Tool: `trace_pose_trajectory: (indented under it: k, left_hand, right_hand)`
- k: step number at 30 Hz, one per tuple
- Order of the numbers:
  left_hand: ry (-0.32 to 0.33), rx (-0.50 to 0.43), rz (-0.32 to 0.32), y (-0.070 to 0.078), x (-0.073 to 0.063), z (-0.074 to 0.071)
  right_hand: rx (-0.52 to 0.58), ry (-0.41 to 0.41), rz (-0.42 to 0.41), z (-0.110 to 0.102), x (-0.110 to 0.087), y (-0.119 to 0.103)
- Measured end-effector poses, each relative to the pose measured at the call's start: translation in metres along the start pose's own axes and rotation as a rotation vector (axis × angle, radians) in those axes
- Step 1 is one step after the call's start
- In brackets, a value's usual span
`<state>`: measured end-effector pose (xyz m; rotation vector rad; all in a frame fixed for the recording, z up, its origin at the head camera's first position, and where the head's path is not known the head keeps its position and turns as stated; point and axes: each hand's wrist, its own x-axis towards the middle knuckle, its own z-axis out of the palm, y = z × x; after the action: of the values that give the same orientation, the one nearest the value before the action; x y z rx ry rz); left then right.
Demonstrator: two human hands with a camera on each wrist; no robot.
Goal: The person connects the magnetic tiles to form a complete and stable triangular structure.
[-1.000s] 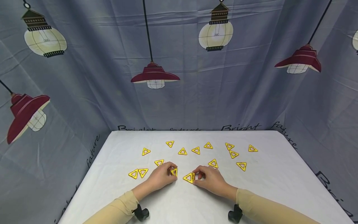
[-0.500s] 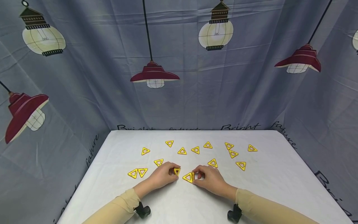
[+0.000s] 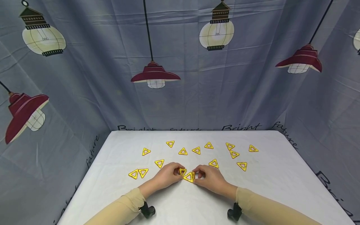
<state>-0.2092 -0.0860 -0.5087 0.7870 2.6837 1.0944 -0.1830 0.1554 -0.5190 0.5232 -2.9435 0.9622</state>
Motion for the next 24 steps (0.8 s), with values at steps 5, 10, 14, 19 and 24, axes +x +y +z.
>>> trace_pose_trajectory:
  k: [5,10,14,19,24]
  left_hand:
    - [0.004,0.011,-0.001,-0.001,0.0026,0.003]
    - [-0.01,0.012,-0.003,0.0009,0.0047,0.0035]
    - [-0.019,0.027,-0.012,0.0021,0.0069,0.0046]
    - [-0.015,0.031,-0.032,0.0016,0.0077,0.0057]
    - [-0.015,0.028,-0.036,0.0024,0.0076,0.0056]
  right_hand:
    - [-0.004,-0.003,0.001,0.0003,0.0021,0.0004]
    - [-0.001,-0.013,0.023,-0.0003,0.0041,-0.0008]
    - [0.008,-0.014,0.024,-0.0007,0.0051,-0.0008]
    - [0.004,-0.015,0.037,0.0003,0.0063,-0.0004]
    - [-0.005,-0.018,0.067,0.0022,0.0074,0.0003]
